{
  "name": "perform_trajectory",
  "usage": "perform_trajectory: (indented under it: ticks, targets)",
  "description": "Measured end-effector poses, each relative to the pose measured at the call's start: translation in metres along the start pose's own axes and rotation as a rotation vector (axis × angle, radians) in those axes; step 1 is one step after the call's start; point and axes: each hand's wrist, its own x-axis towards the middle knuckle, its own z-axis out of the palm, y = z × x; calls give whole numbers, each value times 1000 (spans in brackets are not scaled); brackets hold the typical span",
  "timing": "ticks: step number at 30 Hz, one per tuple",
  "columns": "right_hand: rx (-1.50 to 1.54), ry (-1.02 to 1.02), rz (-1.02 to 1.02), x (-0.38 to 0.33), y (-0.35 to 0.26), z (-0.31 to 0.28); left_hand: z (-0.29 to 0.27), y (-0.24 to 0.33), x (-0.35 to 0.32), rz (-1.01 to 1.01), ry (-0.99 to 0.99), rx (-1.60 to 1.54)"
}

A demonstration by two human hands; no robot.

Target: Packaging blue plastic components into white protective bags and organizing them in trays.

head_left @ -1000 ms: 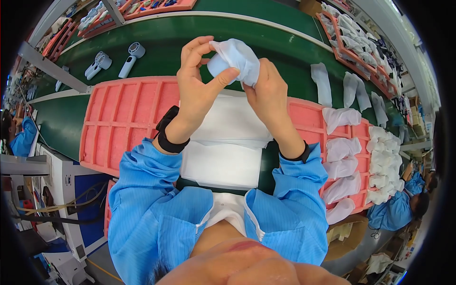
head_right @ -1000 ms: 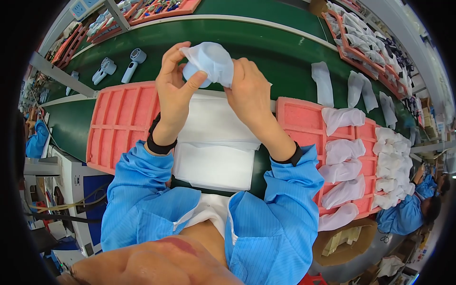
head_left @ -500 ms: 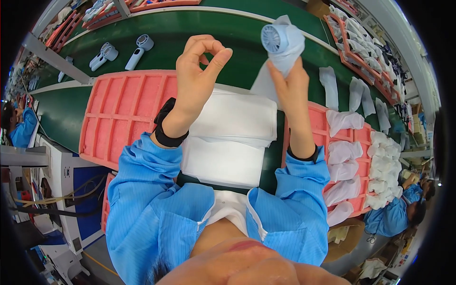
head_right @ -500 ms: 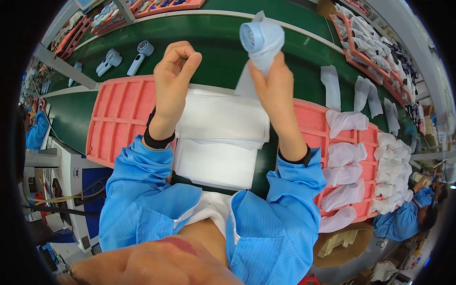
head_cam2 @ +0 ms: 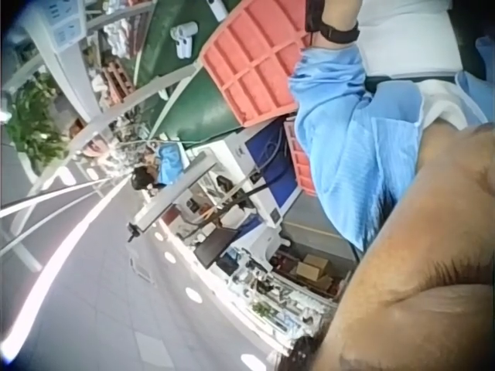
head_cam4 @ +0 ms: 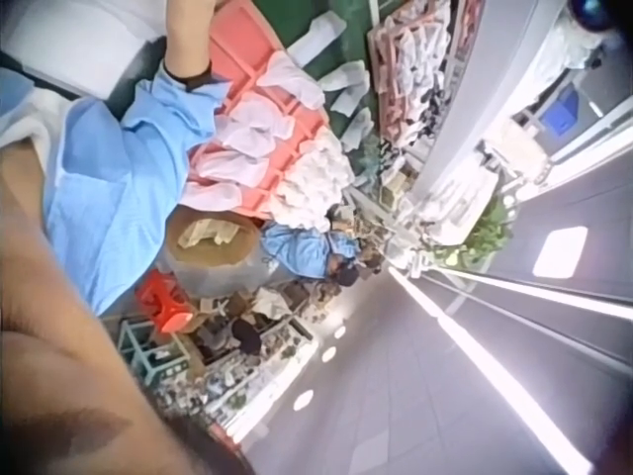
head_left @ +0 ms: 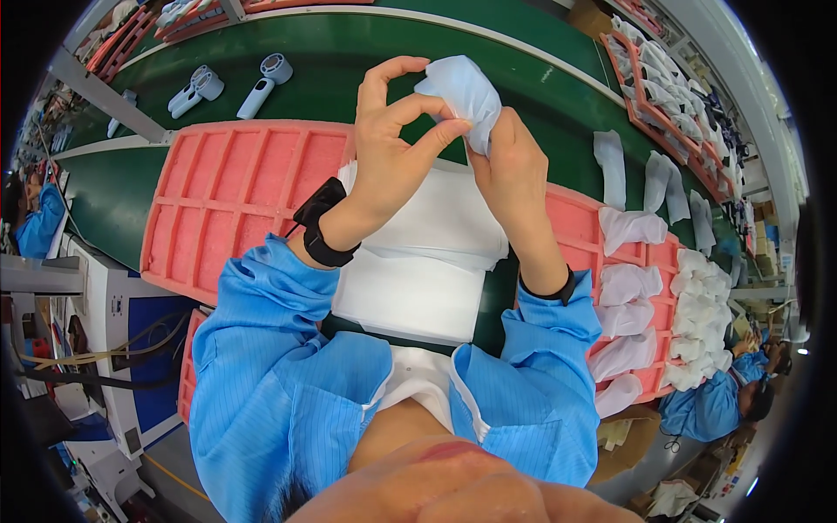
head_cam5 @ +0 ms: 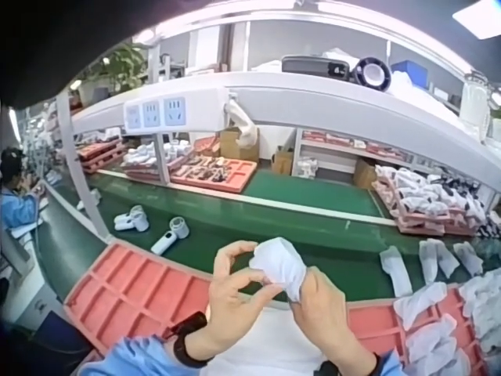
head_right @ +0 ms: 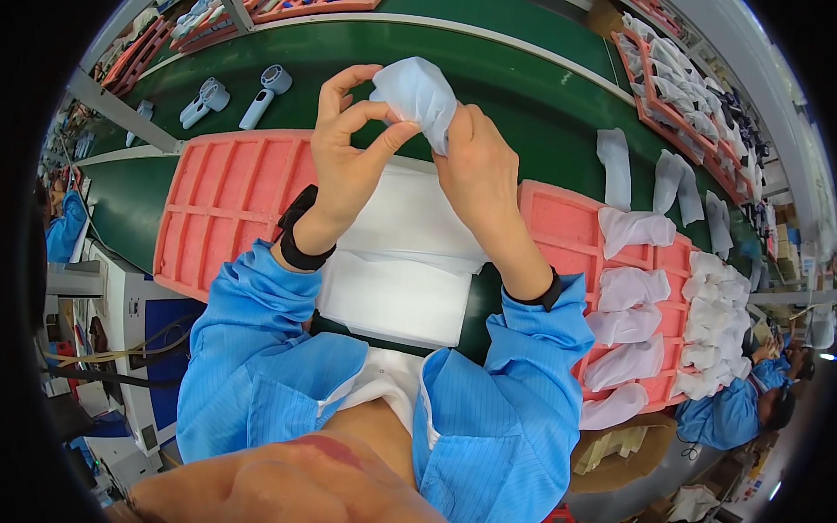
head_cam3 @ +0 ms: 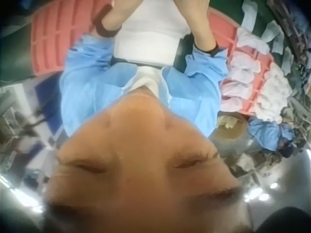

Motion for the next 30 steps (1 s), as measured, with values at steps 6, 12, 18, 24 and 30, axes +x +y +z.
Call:
perform_trajectory:
  ticks: [6, 12, 18, 24, 30]
  targets:
    - [332, -131, 220, -2, 2, 2, -3, -4, 2, -60, 49, 97]
    - [618, -638, 192, -1, 37, -14, -8, -47, 14, -435, 36, -337]
    - [-308, -264, 566, -1, 125, 1, -22, -124, 45, -424, 45, 339]
    - [-338, -206, 498, -9, 151, 0, -97, -221, 46, -933, -136, 1047]
    - [-10, -111, 257, 1, 113, 21, -131, -261, 27, -1074, -569, 920]
